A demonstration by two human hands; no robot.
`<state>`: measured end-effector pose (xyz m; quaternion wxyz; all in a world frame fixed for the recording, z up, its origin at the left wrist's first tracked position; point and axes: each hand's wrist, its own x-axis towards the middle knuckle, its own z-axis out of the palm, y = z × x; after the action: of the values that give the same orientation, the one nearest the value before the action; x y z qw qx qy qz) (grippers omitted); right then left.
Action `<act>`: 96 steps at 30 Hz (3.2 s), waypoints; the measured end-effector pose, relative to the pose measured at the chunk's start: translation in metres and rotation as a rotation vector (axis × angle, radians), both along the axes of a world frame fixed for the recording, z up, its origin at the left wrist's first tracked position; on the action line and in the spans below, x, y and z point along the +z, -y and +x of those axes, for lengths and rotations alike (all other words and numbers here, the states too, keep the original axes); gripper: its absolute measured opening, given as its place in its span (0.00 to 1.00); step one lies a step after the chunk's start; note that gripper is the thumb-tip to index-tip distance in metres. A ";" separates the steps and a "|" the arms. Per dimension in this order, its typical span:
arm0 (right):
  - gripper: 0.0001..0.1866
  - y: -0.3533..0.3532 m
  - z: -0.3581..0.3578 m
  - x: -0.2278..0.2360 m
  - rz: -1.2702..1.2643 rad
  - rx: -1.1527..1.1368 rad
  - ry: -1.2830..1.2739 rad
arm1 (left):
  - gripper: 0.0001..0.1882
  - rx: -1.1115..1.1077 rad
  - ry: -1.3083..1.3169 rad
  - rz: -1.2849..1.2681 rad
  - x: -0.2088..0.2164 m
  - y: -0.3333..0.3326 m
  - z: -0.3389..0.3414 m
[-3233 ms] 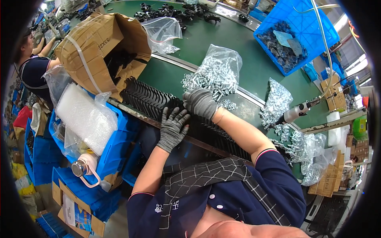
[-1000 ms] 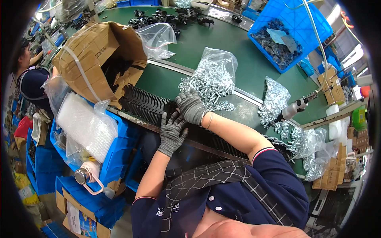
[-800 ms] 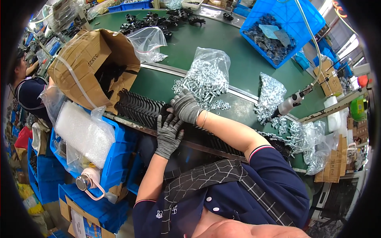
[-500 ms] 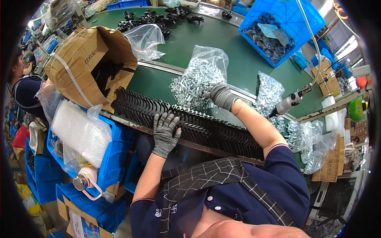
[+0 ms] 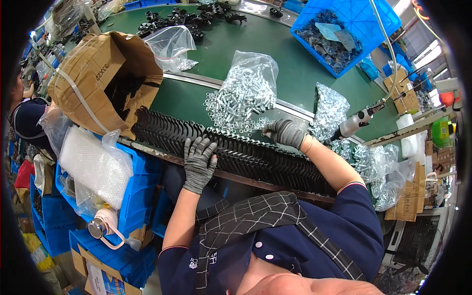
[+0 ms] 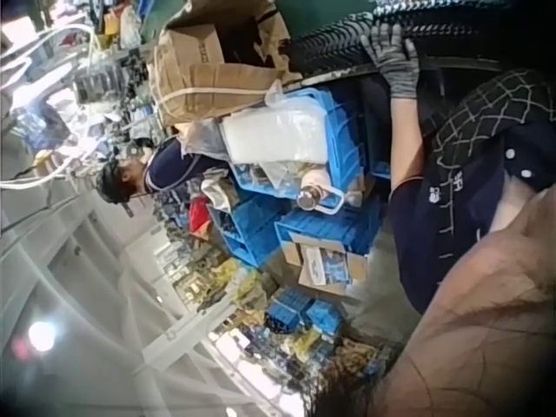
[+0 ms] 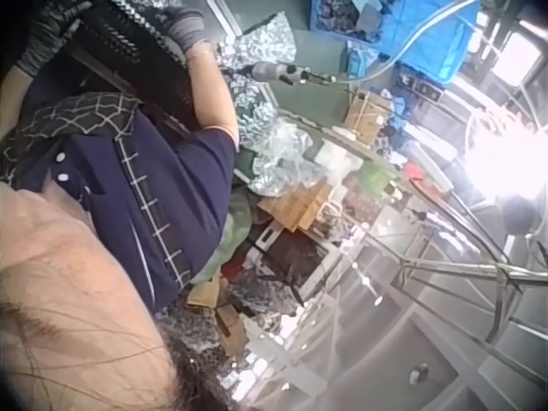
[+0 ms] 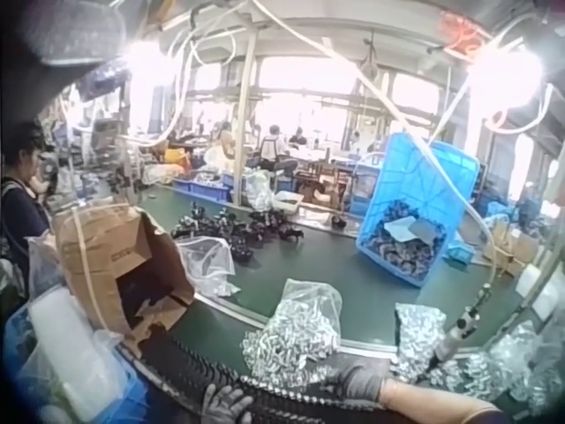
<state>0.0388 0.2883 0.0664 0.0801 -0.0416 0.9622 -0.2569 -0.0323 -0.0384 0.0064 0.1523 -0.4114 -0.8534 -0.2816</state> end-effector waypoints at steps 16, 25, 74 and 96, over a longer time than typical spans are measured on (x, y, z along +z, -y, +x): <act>0.09 0.016 -0.045 -0.002 0.555 0.276 -0.092 | 0.19 -0.007 -0.002 0.028 0.003 0.000 -0.002; 0.09 0.151 -0.115 0.019 0.274 0.179 -0.289 | 0.21 0.002 -0.001 -0.021 0.005 -0.002 0.000; 0.13 0.145 -0.132 0.032 0.436 0.130 0.043 | 0.24 0.055 0.010 0.027 0.005 -0.003 0.002; 0.10 0.018 -0.041 -0.004 0.294 0.188 -0.127 | 0.22 0.091 0.012 -0.018 0.001 0.001 -0.003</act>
<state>-0.0026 0.2707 0.0628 0.0480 -0.1351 0.9844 -0.1016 -0.0355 -0.0398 0.0077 0.1564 -0.3719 -0.8745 -0.2692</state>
